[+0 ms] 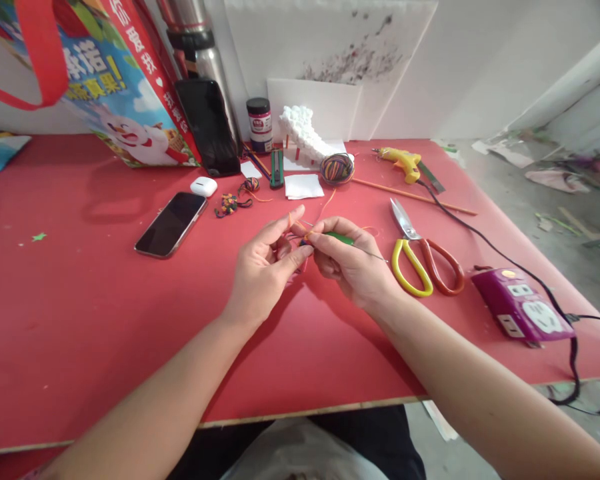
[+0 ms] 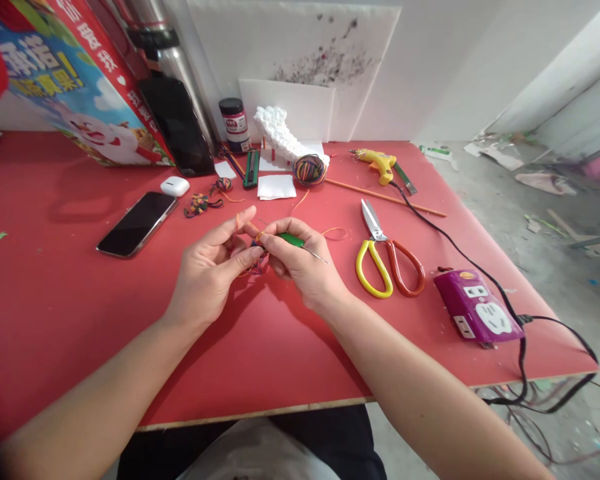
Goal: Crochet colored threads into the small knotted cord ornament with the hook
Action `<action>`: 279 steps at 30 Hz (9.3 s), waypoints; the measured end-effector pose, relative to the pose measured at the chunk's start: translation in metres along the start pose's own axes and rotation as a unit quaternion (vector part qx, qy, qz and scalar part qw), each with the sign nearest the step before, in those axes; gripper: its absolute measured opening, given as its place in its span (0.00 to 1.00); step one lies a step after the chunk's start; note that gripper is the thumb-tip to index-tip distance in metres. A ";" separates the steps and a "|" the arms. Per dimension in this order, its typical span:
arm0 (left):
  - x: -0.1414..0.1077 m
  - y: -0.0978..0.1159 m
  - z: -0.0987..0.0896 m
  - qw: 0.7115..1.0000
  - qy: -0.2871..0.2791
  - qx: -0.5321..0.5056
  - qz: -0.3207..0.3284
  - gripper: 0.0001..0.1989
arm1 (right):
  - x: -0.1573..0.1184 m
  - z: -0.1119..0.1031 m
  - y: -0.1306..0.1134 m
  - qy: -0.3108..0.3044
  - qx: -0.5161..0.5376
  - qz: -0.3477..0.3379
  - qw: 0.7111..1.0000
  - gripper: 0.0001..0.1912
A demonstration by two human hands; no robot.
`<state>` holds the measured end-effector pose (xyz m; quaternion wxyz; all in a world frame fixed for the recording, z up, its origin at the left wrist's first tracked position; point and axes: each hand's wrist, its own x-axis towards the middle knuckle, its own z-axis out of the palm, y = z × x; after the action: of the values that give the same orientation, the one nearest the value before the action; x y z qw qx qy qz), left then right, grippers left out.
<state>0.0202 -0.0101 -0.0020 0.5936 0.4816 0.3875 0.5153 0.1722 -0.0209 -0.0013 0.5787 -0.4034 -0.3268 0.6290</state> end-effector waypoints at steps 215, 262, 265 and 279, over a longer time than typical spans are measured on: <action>0.003 0.008 -0.007 0.911 0.063 -0.342 -0.223 0.21 | -0.009 -0.004 0.002 -0.042 -0.314 -0.360 0.878 0.07; 0.003 0.015 -0.003 0.936 0.034 -0.288 -0.201 0.23 | -0.013 -0.010 0.000 -0.038 -0.353 -0.433 0.829 0.11; 0.003 0.017 -0.003 0.934 0.036 -0.288 -0.207 0.24 | -0.013 -0.010 -0.001 -0.046 -0.365 -0.432 0.824 0.11; 0.004 0.017 -0.007 0.938 0.026 -0.249 -0.241 0.14 | -0.015 -0.008 -0.005 -0.034 -0.349 -0.348 0.869 0.08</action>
<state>0.0101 -0.0050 0.0128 0.7903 0.1974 0.3668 0.4494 0.1821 -0.0355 0.0014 0.5700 -0.4181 -0.6635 0.2451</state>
